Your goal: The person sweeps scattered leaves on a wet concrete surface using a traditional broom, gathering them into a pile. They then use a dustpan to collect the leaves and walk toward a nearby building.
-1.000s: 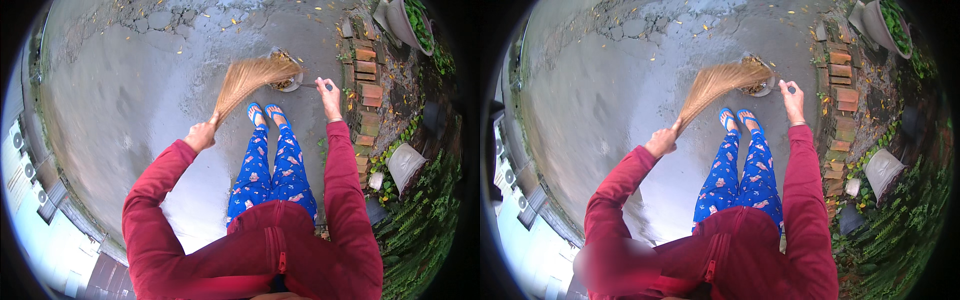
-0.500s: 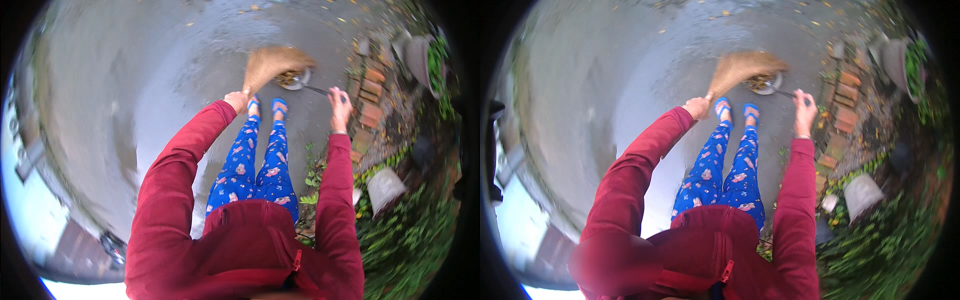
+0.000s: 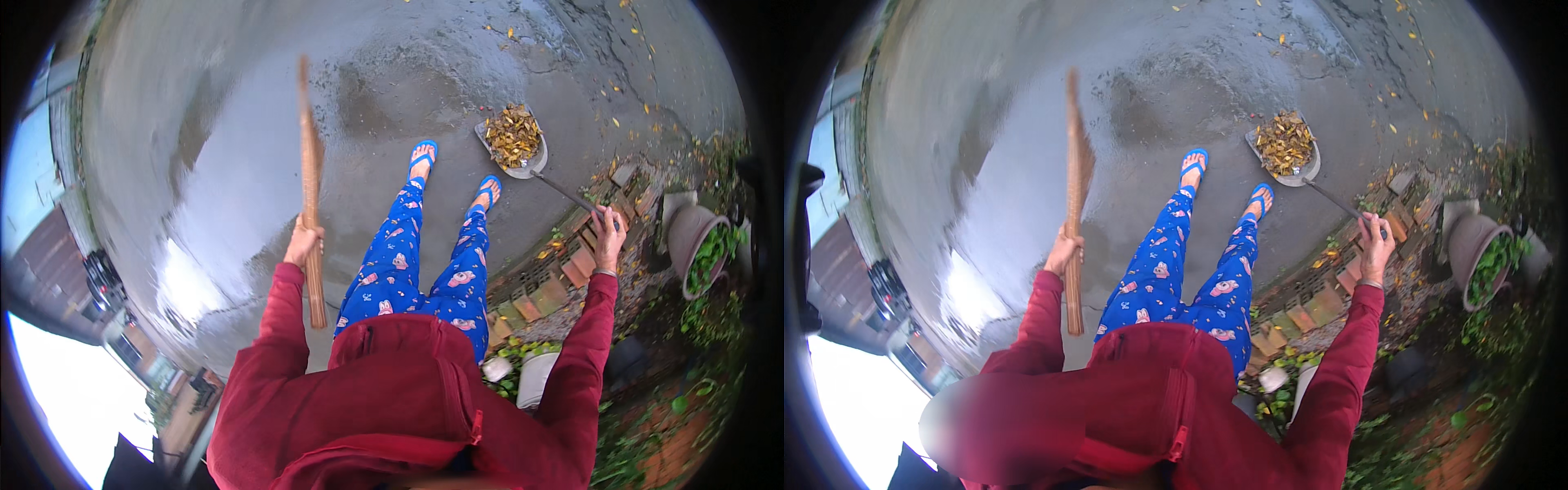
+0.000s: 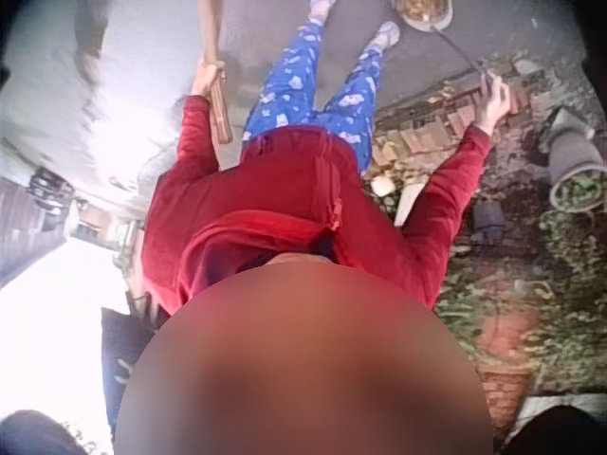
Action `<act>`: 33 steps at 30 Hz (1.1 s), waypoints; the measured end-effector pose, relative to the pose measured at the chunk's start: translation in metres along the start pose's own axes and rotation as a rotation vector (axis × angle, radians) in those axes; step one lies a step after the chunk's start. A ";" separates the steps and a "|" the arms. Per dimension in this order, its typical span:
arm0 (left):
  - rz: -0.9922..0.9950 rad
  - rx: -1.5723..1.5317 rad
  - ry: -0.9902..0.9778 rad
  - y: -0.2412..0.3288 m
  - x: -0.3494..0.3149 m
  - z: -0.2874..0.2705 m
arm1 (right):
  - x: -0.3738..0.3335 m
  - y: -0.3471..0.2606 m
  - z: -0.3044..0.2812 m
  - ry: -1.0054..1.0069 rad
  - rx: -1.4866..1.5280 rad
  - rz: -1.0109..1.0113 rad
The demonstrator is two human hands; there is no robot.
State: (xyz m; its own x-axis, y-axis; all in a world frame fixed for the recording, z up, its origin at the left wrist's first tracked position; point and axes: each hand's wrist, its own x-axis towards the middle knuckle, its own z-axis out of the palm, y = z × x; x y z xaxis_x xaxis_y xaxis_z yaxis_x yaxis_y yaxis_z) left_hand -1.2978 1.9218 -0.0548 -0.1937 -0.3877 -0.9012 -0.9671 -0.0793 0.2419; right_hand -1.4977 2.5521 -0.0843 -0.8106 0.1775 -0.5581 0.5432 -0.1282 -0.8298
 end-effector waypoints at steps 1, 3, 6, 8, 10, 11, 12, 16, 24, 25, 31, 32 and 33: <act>-0.045 -0.181 0.017 -0.013 0.008 -0.002 | 0.007 -0.008 -0.004 -0.027 -0.029 0.010; -0.113 -0.536 0.032 -0.031 0.038 0.000 | 0.021 -0.019 -0.014 -0.024 -0.116 0.056; -0.289 -0.938 -0.027 -0.048 0.094 0.023 | 0.037 -0.022 -0.028 -0.096 -0.174 0.053; -0.102 -0.798 -0.149 -0.053 0.118 0.071 | 0.045 -0.018 -0.038 -0.078 -0.190 0.052; -0.091 -0.449 -0.079 -0.059 0.112 0.136 | 0.052 -0.014 -0.046 -0.235 -0.252 0.035; -0.032 -0.185 0.016 -0.059 0.101 0.177 | 0.055 -0.012 -0.049 -0.184 -0.285 0.059; 0.010 0.002 -0.019 -0.059 0.084 0.211 | 0.059 -0.010 -0.051 -0.174 -0.260 0.061; 0.190 0.650 -0.212 -0.041 0.010 0.316 | 0.074 -0.006 -0.050 -0.110 -0.252 0.069; 0.221 0.280 -0.599 0.020 -0.068 0.280 | 0.096 -0.005 -0.054 -0.091 -0.616 -0.034; 0.126 0.298 -0.547 0.023 -0.075 0.265 | 0.098 -0.005 -0.057 -0.090 -0.629 -0.046; 0.066 0.250 -0.448 0.042 -0.048 0.286 | 0.108 0.003 -0.075 -0.068 -0.600 -0.067; 0.087 0.274 -0.390 0.041 -0.041 0.311 | 0.110 0.004 -0.077 -0.098 -0.652 -0.049; 0.075 0.332 -0.444 0.041 -0.037 0.328 | 0.112 0.006 -0.076 -0.070 -0.731 -0.017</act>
State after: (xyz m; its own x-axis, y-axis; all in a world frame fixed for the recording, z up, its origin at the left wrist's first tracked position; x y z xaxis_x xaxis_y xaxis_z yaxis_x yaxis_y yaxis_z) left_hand -1.3843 2.2340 -0.1300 -0.2452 0.0485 -0.9683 -0.9342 0.2551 0.2493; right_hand -1.5687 2.6453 -0.1527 -0.8189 0.1079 -0.5637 0.5181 0.5616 -0.6451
